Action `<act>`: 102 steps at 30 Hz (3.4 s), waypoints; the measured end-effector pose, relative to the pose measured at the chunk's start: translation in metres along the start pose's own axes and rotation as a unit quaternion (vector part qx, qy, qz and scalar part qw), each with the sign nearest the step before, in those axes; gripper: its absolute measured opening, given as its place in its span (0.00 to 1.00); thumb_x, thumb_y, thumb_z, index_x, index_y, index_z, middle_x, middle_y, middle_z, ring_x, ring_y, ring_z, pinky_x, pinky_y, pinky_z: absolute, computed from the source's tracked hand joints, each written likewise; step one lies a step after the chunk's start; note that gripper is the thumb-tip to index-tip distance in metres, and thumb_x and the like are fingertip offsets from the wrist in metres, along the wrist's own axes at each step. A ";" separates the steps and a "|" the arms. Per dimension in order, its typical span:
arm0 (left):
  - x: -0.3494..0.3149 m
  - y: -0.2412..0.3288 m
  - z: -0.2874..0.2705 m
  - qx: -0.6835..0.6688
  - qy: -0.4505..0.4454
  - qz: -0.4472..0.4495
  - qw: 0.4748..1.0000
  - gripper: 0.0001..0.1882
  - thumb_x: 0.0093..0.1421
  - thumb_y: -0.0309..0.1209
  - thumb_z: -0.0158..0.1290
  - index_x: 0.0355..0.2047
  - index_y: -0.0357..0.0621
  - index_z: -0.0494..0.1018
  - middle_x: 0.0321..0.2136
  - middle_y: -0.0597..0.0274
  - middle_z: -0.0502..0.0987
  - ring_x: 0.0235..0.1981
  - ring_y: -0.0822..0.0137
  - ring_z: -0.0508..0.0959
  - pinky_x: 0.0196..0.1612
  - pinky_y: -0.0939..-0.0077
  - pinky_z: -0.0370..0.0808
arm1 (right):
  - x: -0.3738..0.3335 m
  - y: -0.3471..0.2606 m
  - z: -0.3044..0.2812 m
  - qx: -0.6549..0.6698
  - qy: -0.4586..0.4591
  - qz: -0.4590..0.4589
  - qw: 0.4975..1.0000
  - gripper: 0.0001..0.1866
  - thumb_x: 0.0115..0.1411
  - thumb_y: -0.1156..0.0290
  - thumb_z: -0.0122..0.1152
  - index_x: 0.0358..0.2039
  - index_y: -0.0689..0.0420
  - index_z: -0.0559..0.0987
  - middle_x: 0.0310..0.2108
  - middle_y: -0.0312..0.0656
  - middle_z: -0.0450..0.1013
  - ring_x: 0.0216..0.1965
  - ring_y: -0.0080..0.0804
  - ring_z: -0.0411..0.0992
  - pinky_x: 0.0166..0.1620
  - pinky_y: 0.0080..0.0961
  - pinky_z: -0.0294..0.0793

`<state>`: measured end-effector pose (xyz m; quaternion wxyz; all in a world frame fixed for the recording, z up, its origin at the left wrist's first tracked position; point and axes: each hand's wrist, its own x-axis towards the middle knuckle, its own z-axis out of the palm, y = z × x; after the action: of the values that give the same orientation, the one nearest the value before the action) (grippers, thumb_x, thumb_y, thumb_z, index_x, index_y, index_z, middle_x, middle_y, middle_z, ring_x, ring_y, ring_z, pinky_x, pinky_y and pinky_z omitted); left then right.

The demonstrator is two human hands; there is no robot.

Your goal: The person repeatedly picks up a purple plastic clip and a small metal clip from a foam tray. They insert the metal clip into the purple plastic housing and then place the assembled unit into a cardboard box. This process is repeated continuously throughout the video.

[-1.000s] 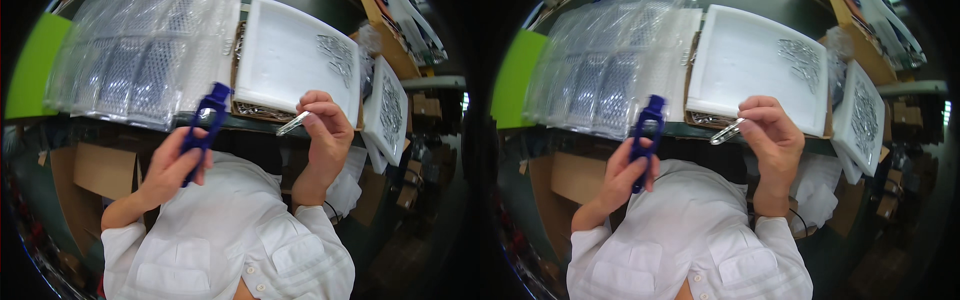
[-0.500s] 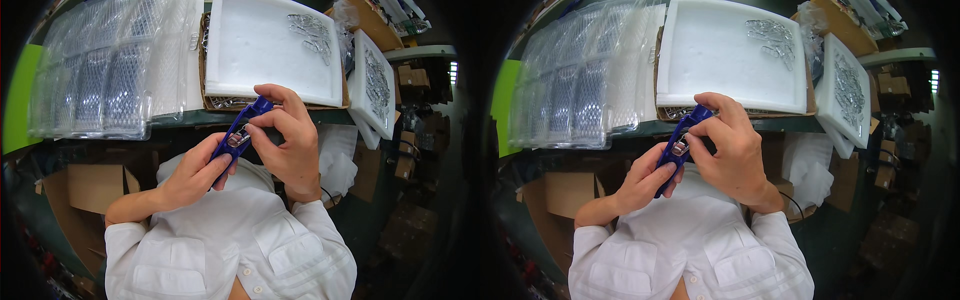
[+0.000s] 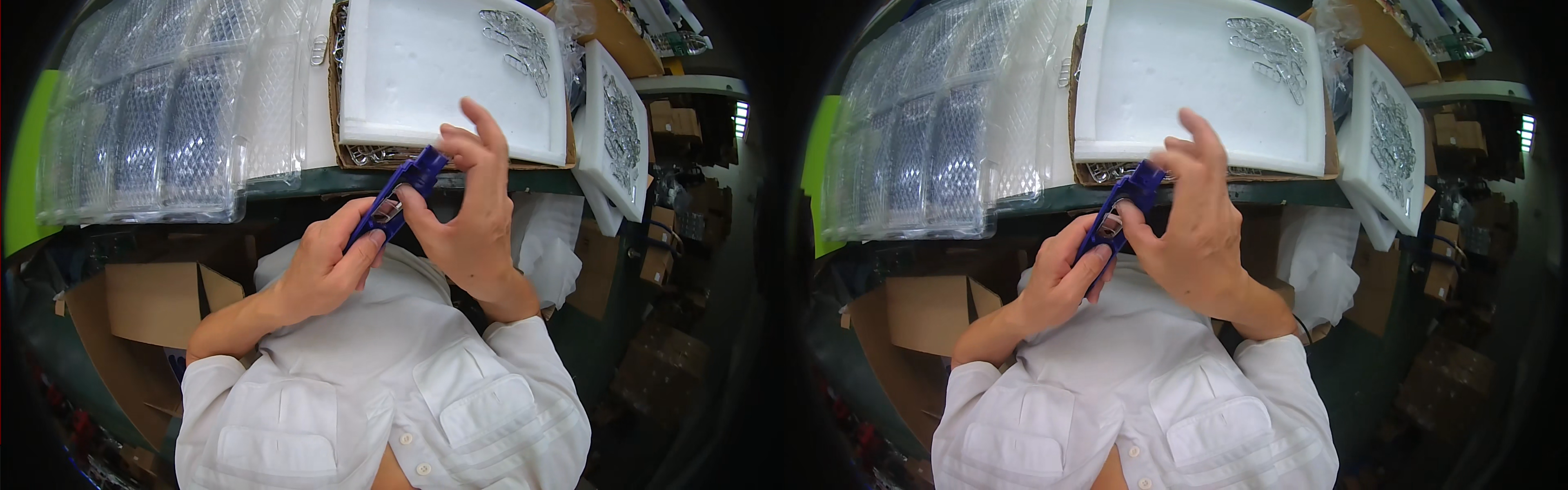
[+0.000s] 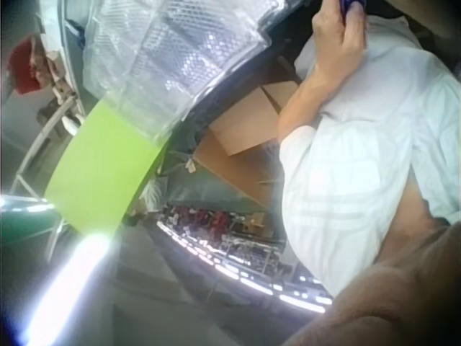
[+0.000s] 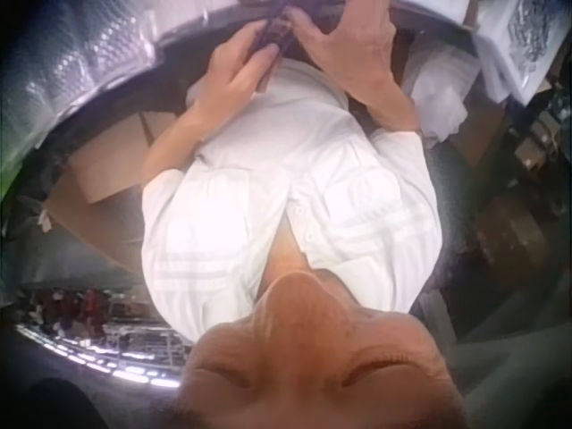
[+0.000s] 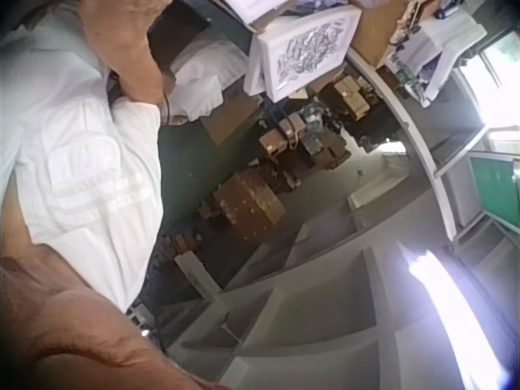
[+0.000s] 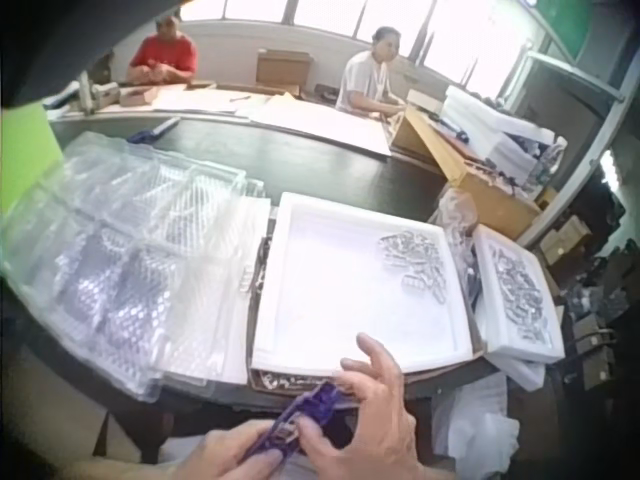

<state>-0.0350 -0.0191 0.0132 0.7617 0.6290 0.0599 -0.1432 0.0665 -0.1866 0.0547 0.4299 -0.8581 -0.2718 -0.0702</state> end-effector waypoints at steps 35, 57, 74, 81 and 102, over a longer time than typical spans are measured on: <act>-0.012 0.043 -0.006 0.304 0.043 0.285 0.908 0.35 0.51 0.20 0.72 0.59 0.33 0.72 0.47 0.43 0.81 0.45 0.49 0.84 0.45 0.63 0.84 | -0.022 0.055 -0.024 0.343 -0.025 -0.044 0.938 0.21 0.48 0.90 0.69 0.43 0.59 0.80 0.55 0.55 0.76 0.57 0.42 0.75 0.57 0.33 0.73; 0.007 0.034 0.004 0.445 0.009 0.385 0.809 0.30 0.48 0.23 0.74 0.52 0.40 0.76 0.49 0.43 0.79 0.33 0.59 0.85 0.30 0.71 0.85 | -0.013 0.062 -0.030 0.317 0.005 -0.062 0.946 0.22 0.46 0.92 0.64 0.43 0.60 0.82 0.53 0.53 0.78 0.52 0.42 0.78 0.51 0.32 0.79; 0.014 0.023 0.002 0.425 0.019 0.404 0.810 0.31 0.44 0.24 0.75 0.49 0.40 0.76 0.41 0.51 0.80 0.29 0.64 0.83 0.24 0.77 0.79 | -0.021 0.061 -0.031 0.239 0.026 -0.078 0.968 0.23 0.42 0.90 0.67 0.42 0.61 0.83 0.50 0.54 0.80 0.50 0.43 0.80 0.46 0.30 0.81; 0.013 0.020 0.000 0.320 0.020 0.387 0.865 0.37 0.49 0.27 0.77 0.55 0.37 0.67 0.46 0.43 0.81 0.36 0.56 0.86 0.31 0.72 0.84 | -0.014 0.057 -0.033 0.255 0.038 -0.099 0.961 0.23 0.43 0.92 0.65 0.41 0.61 0.82 0.48 0.56 0.80 0.49 0.45 0.80 0.45 0.30 0.81; 0.009 0.032 0.004 0.383 0.014 0.356 0.852 0.35 0.52 0.27 0.75 0.56 0.39 0.67 0.50 0.36 0.79 0.41 0.51 0.86 0.36 0.68 0.86 | -0.010 0.079 -0.025 0.268 0.032 -0.089 0.959 0.26 0.45 0.94 0.61 0.45 0.60 0.83 0.49 0.52 0.80 0.49 0.43 0.80 0.47 0.31 0.81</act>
<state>-0.0176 -0.0194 0.0415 0.4582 0.8512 -0.2175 0.1347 0.1027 -0.2480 0.0118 0.6443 -0.6814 -0.3420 -0.0605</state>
